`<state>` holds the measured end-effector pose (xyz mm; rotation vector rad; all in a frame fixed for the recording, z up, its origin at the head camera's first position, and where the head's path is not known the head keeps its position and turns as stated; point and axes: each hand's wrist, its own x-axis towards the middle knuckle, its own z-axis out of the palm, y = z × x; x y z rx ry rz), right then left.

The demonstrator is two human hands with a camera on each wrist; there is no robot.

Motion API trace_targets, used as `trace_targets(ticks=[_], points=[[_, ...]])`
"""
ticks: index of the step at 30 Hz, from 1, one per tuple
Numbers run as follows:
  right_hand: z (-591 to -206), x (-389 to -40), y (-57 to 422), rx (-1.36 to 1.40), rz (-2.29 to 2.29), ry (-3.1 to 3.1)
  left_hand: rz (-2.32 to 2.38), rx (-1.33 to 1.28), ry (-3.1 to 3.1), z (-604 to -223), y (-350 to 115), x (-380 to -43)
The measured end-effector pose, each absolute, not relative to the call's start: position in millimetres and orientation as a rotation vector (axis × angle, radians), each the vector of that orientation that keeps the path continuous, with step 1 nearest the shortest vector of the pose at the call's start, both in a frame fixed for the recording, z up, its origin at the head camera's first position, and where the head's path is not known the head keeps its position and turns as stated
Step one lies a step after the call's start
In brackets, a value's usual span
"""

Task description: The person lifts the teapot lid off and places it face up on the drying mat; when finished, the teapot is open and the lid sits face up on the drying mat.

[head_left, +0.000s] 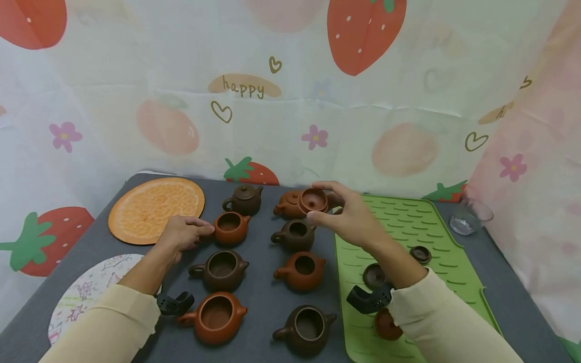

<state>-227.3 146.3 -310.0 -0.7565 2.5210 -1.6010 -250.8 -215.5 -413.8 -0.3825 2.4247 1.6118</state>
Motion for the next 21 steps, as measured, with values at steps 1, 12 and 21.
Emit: trace_targets(ticks=[1, 12, 21], points=[[-309.6, -226.8, 150.0, -0.745, -1.595, 2.535, 1.612, -0.384, 2.423, -413.9, -215.4, -250.9], [-311.0, -223.0, 181.8, -0.683, -1.577, 2.601, 1.619, -0.375, 2.421, -411.2, -214.5, -250.6], [-315.4, -223.3, 205.7, -0.594, -1.527, 2.667, 1.597, -0.365, 2.421, -410.3, -213.7, -249.9]])
